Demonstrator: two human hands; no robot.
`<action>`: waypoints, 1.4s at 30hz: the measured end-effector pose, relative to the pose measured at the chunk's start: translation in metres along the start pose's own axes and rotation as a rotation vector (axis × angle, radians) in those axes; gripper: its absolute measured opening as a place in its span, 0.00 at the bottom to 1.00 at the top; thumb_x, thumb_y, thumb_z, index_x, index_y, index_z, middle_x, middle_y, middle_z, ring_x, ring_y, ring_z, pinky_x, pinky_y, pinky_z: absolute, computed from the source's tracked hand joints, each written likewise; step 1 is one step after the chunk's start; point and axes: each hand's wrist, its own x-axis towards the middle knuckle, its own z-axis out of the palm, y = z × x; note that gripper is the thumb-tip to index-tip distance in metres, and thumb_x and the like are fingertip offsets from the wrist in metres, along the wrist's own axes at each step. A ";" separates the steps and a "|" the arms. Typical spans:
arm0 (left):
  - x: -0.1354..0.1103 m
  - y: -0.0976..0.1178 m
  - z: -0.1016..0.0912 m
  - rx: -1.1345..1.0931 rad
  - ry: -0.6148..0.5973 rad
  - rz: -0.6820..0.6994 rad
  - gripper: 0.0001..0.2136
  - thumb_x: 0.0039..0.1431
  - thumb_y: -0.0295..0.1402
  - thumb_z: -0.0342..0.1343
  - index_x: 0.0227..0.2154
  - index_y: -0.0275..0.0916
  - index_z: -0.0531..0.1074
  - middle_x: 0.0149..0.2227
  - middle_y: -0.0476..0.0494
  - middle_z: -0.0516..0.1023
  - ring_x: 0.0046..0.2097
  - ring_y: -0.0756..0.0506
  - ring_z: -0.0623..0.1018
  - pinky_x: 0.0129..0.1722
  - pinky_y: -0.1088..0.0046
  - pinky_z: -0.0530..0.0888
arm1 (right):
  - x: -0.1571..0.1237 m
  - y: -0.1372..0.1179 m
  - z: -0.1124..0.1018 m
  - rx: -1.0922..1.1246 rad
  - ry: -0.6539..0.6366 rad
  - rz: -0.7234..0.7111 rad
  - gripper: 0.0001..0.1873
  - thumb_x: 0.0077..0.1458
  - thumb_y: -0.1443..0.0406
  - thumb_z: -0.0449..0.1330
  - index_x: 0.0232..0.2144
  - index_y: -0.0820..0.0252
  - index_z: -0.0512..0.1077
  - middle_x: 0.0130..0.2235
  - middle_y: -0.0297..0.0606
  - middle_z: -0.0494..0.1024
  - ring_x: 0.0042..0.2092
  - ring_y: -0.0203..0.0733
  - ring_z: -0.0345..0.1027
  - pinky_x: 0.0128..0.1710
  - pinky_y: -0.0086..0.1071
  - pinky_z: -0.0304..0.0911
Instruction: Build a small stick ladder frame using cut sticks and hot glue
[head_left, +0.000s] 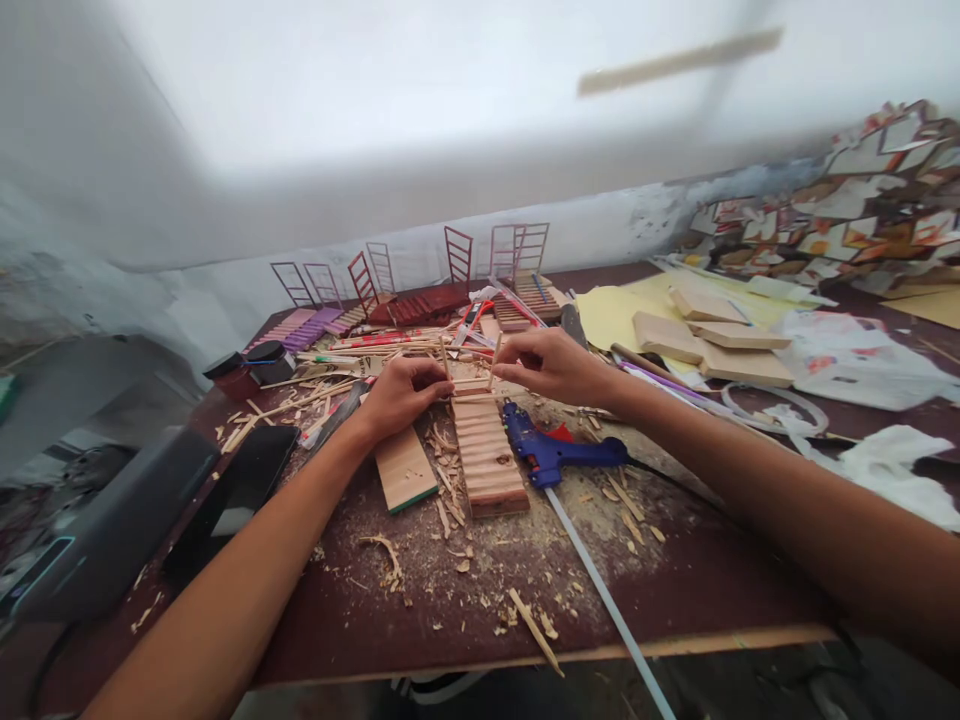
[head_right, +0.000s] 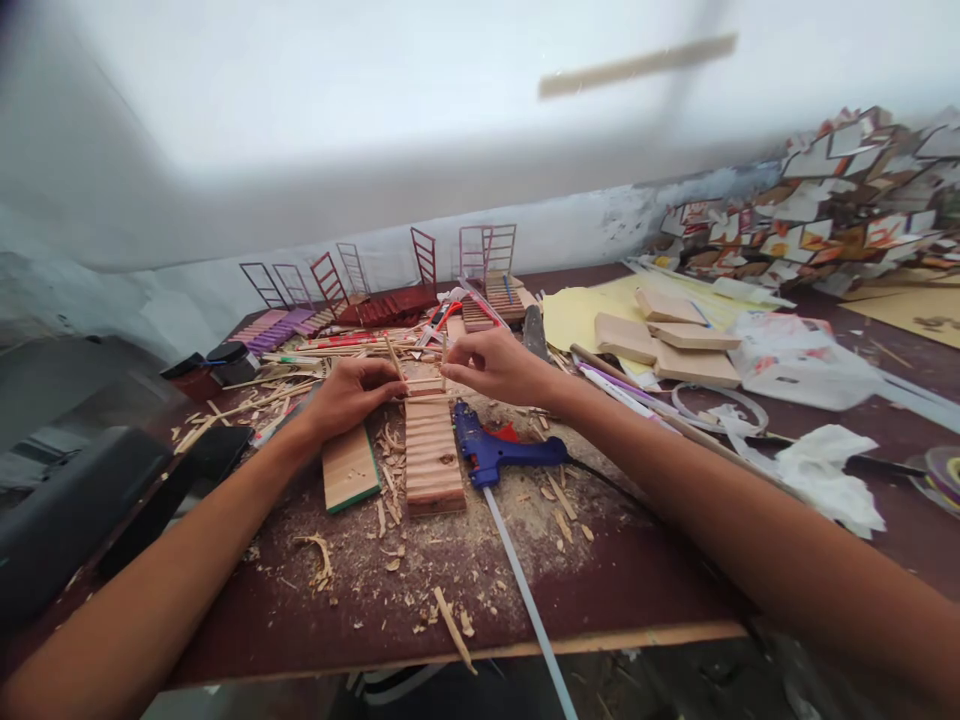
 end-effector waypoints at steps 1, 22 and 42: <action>0.000 0.000 0.000 0.005 -0.001 0.001 0.12 0.59 0.39 0.62 0.30 0.34 0.79 0.30 0.45 0.81 0.31 0.50 0.75 0.32 0.74 0.69 | -0.002 0.001 -0.005 -0.001 -0.044 -0.003 0.16 0.64 0.57 0.59 0.29 0.63 0.75 0.25 0.32 0.71 0.26 0.32 0.57 0.29 0.31 0.52; -0.002 0.000 0.002 0.014 0.016 0.001 0.06 0.58 0.33 0.60 0.33 0.36 0.76 0.33 0.46 0.80 0.35 0.49 0.78 0.34 0.75 0.71 | -0.015 0.001 -0.022 0.100 -0.284 0.057 0.19 0.68 0.56 0.54 0.29 0.62 0.72 0.27 0.36 0.75 0.28 0.34 0.63 0.30 0.31 0.55; -0.001 0.000 0.002 -0.008 0.032 -0.009 0.10 0.60 0.38 0.61 0.33 0.36 0.77 0.34 0.44 0.80 0.36 0.48 0.77 0.35 0.75 0.71 | -0.016 0.009 -0.011 0.085 -0.071 0.040 0.16 0.64 0.56 0.58 0.32 0.62 0.74 0.24 0.32 0.72 0.26 0.32 0.60 0.27 0.30 0.54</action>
